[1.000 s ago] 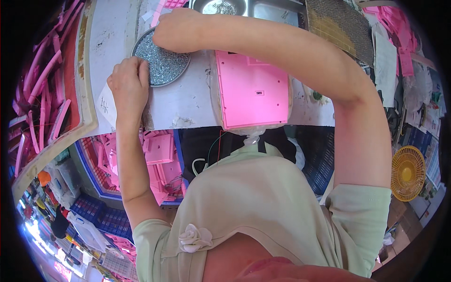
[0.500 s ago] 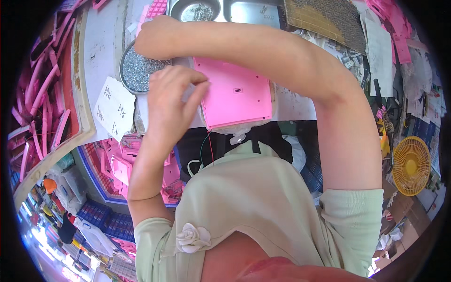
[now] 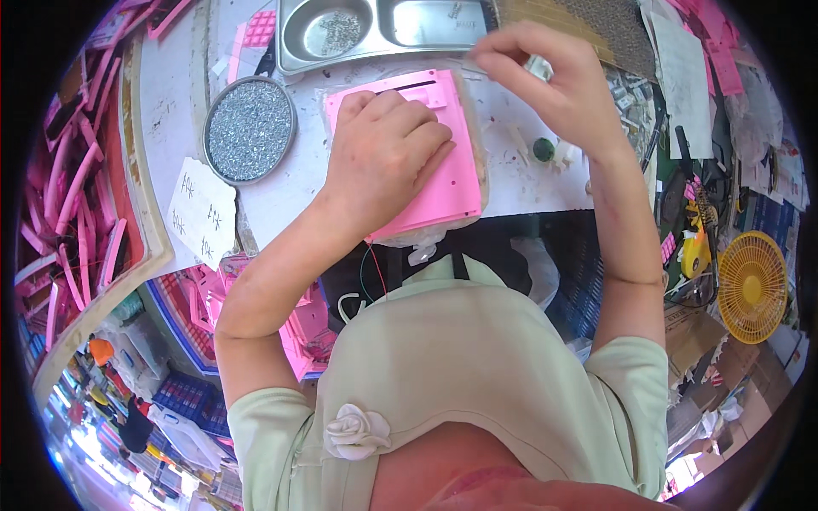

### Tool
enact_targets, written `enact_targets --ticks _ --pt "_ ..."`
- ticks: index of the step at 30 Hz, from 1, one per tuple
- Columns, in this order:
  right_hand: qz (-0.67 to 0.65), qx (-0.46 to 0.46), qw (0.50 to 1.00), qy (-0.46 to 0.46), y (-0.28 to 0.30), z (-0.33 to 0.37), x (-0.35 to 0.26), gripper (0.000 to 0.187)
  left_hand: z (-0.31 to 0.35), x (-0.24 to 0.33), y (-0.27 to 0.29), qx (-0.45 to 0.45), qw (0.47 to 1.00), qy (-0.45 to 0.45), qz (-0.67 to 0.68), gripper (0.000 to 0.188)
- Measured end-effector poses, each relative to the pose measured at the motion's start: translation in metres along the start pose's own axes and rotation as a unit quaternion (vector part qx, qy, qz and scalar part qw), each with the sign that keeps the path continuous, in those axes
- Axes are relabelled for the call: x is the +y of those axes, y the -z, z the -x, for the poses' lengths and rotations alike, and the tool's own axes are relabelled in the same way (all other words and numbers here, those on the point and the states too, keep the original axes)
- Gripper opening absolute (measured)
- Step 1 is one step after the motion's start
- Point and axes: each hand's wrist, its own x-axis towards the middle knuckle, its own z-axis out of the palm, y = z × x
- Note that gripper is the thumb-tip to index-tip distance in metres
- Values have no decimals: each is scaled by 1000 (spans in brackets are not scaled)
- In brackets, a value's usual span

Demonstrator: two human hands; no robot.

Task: Soldering wires and components into a pink plastic toy casing and then using an electric screwdriver to secure the backplate.

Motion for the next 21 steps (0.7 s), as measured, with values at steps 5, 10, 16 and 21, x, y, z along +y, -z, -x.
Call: enact_targets --ticks 5,10,16,21 --pt "-43 32 998 -41 11 41 8 15 -2 5 -2 -10 999 22 -31 14" --pt "-48 55 996 -59 21 58 8 15 0 6 -3 11 999 30 -24 9" --pt "-70 64 994 -61 26 63 4 13 14 23 8 -53 997 55 28 20" --pt "-61 50 996 -32 24 62 0 13 22 32 7 -56 998 28 -4 22"
